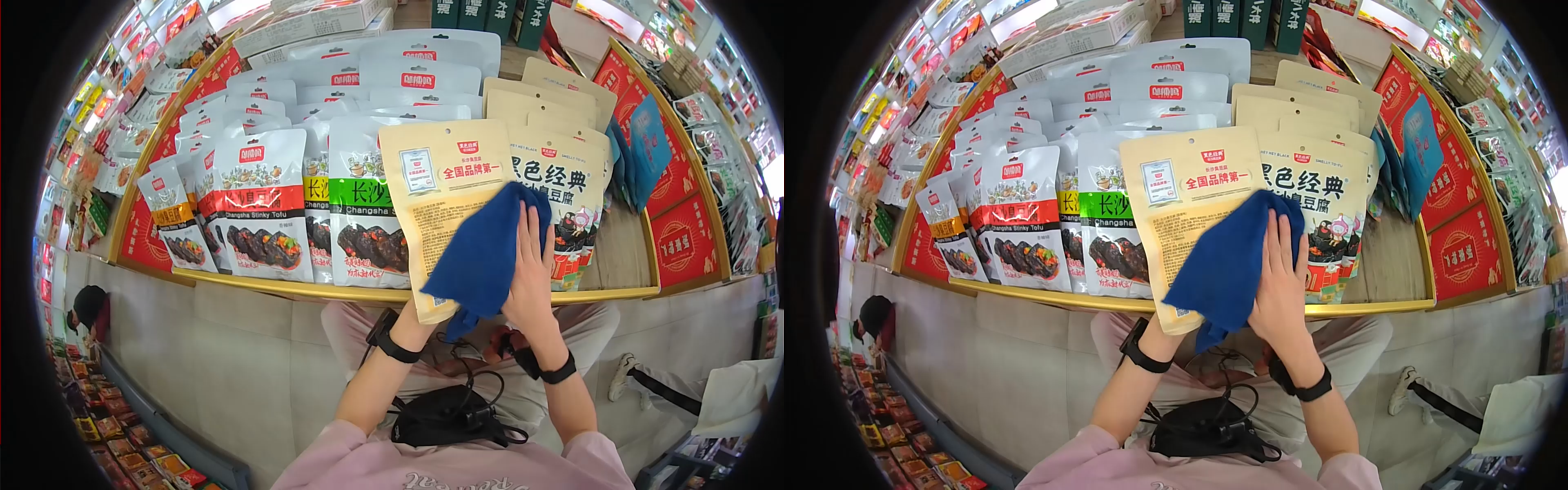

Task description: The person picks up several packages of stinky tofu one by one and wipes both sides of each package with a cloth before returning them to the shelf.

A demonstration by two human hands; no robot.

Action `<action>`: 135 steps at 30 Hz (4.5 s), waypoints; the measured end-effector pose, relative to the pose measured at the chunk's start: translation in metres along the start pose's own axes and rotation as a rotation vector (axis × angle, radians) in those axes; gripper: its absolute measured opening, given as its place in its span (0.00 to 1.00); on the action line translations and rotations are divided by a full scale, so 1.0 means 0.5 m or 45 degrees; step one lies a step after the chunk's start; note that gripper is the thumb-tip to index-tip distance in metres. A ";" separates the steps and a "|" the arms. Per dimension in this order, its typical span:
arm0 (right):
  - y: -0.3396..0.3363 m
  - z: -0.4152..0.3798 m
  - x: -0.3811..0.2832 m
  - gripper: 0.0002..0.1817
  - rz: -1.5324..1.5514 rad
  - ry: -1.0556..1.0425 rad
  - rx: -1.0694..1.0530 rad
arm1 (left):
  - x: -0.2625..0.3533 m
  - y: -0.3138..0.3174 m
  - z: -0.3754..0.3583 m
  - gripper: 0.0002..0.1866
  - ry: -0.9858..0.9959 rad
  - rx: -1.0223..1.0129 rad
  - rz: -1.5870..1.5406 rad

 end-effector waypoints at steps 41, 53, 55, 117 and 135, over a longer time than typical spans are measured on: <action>0.038 -0.107 -0.043 0.45 0.052 0.042 -0.060 | -0.045 -0.084 -0.013 0.41 -0.187 0.084 -0.052; 0.048 -0.119 -0.032 0.63 0.081 0.039 0.037 | -0.031 -0.016 0.022 0.31 -0.003 -0.339 -0.319; 0.050 -0.118 -0.035 0.63 0.046 0.031 0.043 | -0.024 -0.006 0.022 0.32 -0.015 -0.101 -0.146; 0.058 0.235 -0.185 0.43 0.149 -0.436 -0.136 | 0.015 -0.040 -0.012 0.37 0.064 0.139 0.303; -0.044 0.142 0.147 0.47 -0.363 0.193 0.132 | -0.015 -0.045 0.032 0.38 -0.067 0.103 0.464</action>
Point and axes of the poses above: each hand's wrist, its own z-axis towards the middle knuckle, its own y-axis out of the palm, x = y × z, the point moved 10 cm from there along z, towards the middle knuckle, and after that the axes turned 3 degrees about x, right-handed, at the moved point
